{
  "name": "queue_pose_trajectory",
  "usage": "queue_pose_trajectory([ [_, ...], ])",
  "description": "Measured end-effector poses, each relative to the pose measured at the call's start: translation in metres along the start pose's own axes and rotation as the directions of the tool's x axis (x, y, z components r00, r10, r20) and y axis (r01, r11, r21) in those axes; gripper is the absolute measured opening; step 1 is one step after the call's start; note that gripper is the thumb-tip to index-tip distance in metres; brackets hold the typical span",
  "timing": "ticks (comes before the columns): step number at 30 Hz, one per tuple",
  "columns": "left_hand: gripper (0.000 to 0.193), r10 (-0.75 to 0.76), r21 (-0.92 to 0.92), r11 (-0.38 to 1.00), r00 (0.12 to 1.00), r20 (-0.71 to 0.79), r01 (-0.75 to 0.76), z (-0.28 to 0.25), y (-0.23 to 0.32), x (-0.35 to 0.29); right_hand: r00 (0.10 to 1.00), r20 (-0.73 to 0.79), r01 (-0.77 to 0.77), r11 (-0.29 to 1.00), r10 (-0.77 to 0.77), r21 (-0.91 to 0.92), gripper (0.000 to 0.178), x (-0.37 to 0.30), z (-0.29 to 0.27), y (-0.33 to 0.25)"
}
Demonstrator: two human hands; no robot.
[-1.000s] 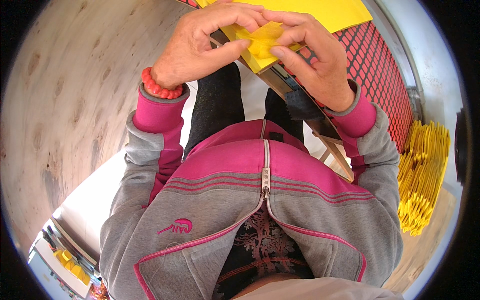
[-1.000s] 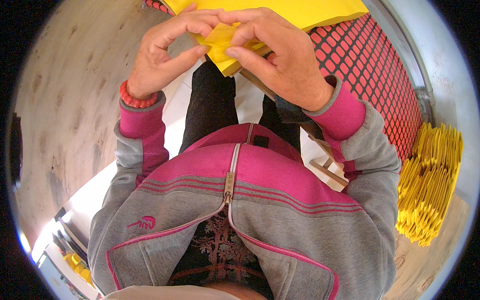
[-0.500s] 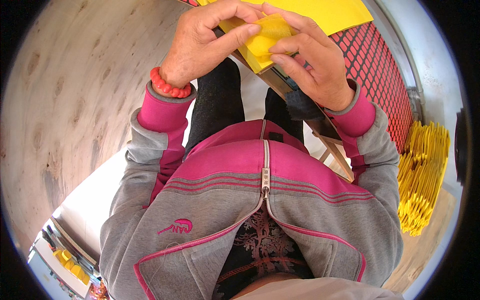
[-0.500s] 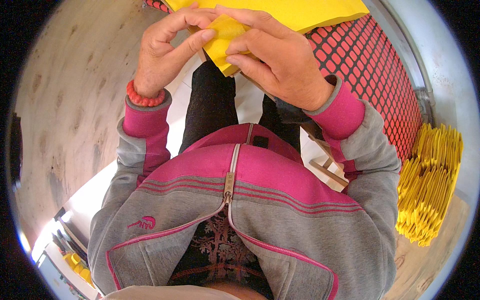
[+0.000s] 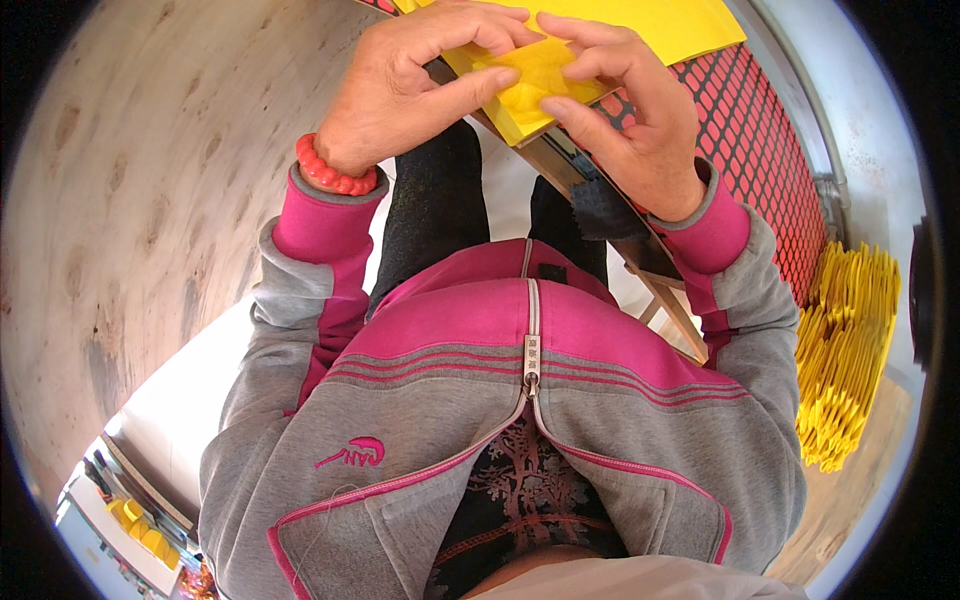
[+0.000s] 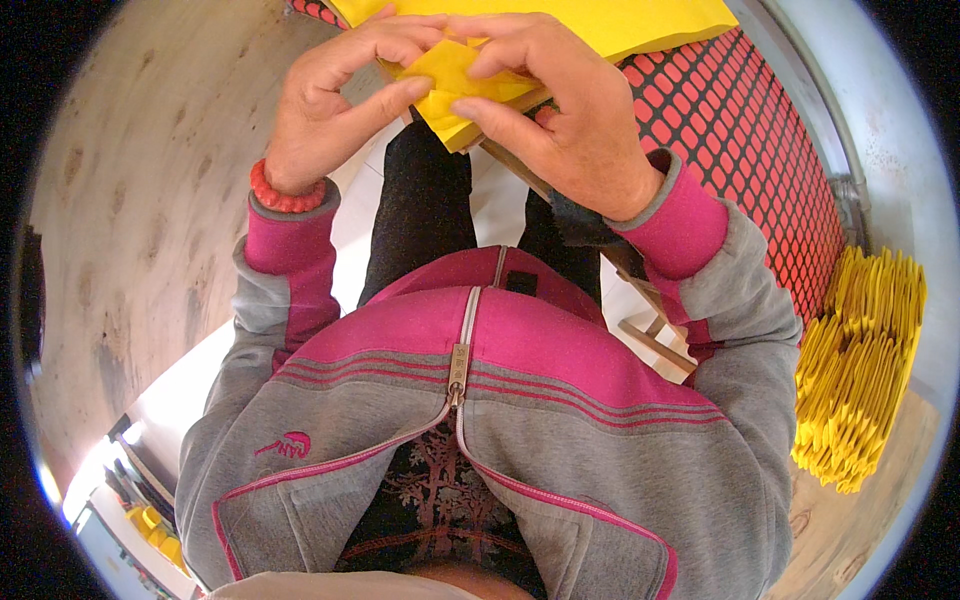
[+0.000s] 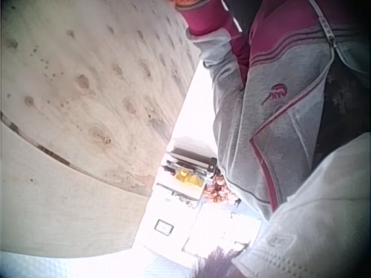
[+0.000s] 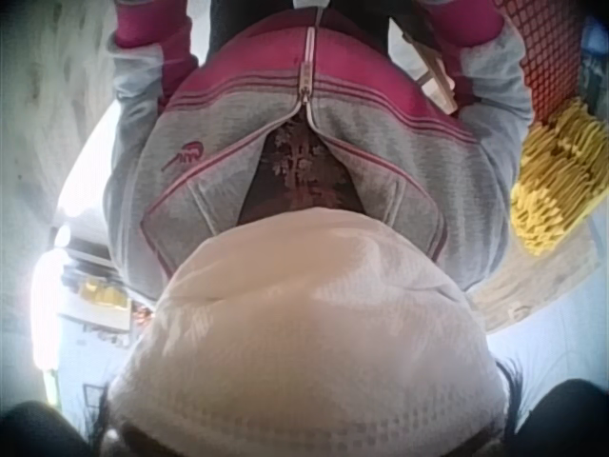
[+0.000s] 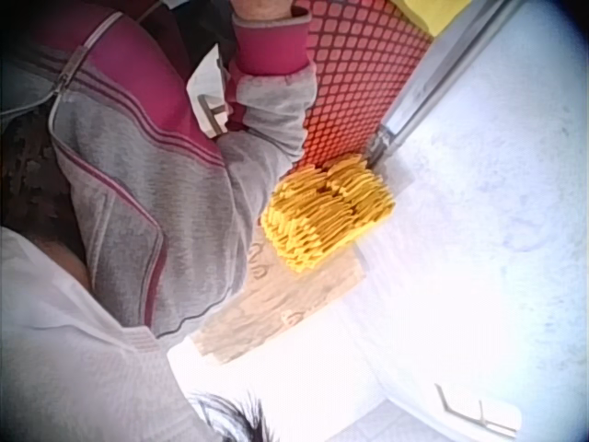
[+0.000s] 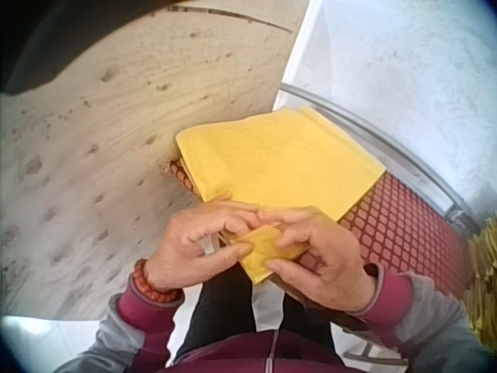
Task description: The person folds yellow paper sheets by hand on a patterned table, pressing creases and stacking the folded pieces. The person repeatedly picks up a sheet, folds it in half, and places it on a growing pile.
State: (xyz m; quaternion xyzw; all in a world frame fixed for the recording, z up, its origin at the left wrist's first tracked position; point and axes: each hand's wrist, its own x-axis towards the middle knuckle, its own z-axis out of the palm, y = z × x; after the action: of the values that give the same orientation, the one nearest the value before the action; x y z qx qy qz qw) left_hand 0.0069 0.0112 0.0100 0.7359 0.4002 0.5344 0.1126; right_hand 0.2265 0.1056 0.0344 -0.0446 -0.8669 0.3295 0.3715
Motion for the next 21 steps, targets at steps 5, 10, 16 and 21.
queue_pose_trajectory([
  [5,0.009,-0.08,-0.038,0.996,0.993,-0.085,0.077,0.006,0.0,-0.003,0.996,0.036,0.087,0.99,-0.084,-0.109,0.023,0.003,-0.006,-0.001],
  [10,0.007,-0.163,-0.062,0.985,0.985,-0.057,0.159,0.005,0.004,-0.004,0.976,0.143,0.19,0.961,-0.164,-0.199,0.021,0.006,-0.01,-0.002],
  [16,0.007,-0.091,-0.043,0.995,0.995,-0.037,0.09,0.003,0.0,-0.003,0.988,0.107,0.121,0.987,-0.11,-0.104,0.017,0.005,-0.006,-0.001],
  [21,0.01,-0.041,-0.069,0.997,0.999,0.005,0.041,-0.003,-0.002,-0.002,0.995,0.07,0.073,0.997,-0.072,-0.014,0.017,0.003,-0.004,-0.001],
])
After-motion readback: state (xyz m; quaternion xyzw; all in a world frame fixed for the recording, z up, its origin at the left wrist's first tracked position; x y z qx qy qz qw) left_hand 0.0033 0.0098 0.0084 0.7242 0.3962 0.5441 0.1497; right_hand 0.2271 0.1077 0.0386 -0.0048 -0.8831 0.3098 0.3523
